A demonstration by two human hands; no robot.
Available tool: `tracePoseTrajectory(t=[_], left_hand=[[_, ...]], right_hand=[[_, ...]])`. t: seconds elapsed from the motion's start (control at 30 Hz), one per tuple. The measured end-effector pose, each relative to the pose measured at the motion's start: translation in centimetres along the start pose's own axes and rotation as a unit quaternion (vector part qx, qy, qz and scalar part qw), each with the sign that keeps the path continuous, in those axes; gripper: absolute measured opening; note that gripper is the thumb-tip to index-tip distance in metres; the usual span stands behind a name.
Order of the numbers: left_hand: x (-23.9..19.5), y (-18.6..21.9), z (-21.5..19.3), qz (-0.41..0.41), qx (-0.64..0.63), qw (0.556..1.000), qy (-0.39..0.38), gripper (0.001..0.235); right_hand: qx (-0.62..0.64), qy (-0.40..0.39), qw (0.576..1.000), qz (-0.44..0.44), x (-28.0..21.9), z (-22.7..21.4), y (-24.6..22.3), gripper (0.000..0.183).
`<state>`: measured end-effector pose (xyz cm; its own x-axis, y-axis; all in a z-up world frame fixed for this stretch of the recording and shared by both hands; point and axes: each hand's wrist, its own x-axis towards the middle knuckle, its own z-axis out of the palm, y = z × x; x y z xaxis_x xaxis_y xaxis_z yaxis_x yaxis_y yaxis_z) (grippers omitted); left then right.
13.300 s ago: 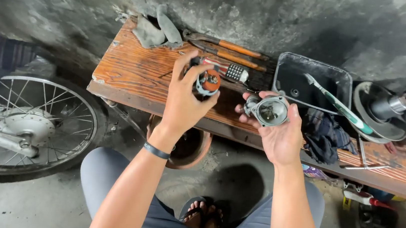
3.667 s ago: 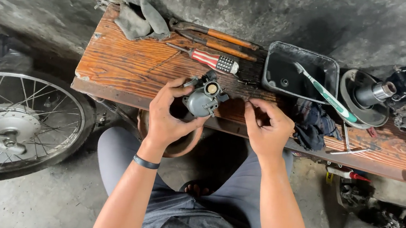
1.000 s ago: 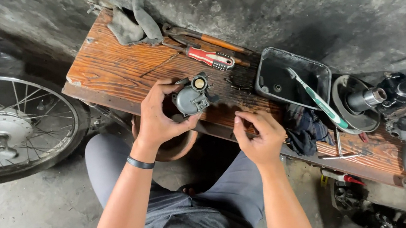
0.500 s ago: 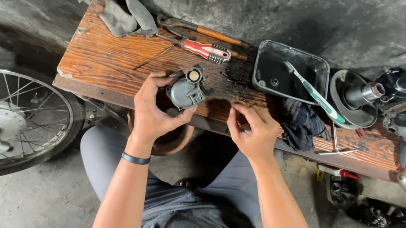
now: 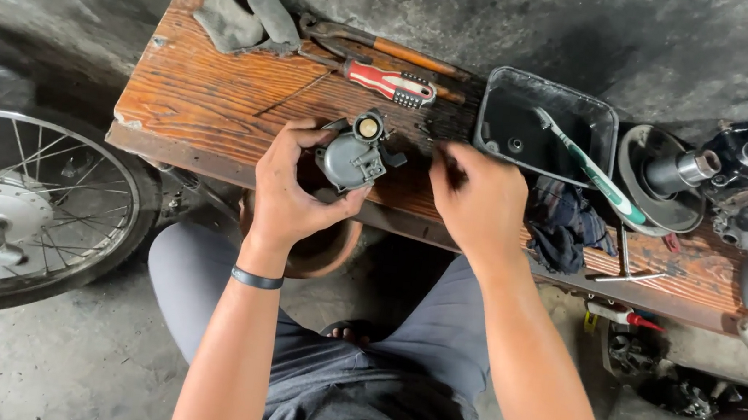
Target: Assembling a motorcycle carburetor by aligning components and tightening screws with a screwdriver.
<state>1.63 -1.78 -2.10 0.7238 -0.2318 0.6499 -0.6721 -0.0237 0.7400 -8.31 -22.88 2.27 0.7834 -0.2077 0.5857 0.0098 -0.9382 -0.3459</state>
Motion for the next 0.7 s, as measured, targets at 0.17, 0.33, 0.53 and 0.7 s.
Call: tracePoseTrajectory(t=[0.17,0.33,0.53,0.7], left_hand=[[0.1,-0.1,0.0,0.005,-0.004,1.000,0.010,0.060],[0.0,-0.4,0.1,0.008,-0.016,1.000,0.022,0.061],[0.2,-0.3,-0.1,0.013,-0.018,1.000,0.018,0.056],[0.2,-0.1,-0.3,0.012,-0.010,1.000,0.014,0.057]], right_hand=[[-0.059,-0.036,0.997,0.037,1.9,2.1,-0.1,0.007],[-0.106,-0.146,0.977,0.117,2.9,3.1,-0.1,0.021],[-0.113,-0.136,0.978,0.116,2.3,3.7,1.0,0.019],[-0.120,-0.144,0.980,0.070,2.9,3.4,0.3,0.018]])
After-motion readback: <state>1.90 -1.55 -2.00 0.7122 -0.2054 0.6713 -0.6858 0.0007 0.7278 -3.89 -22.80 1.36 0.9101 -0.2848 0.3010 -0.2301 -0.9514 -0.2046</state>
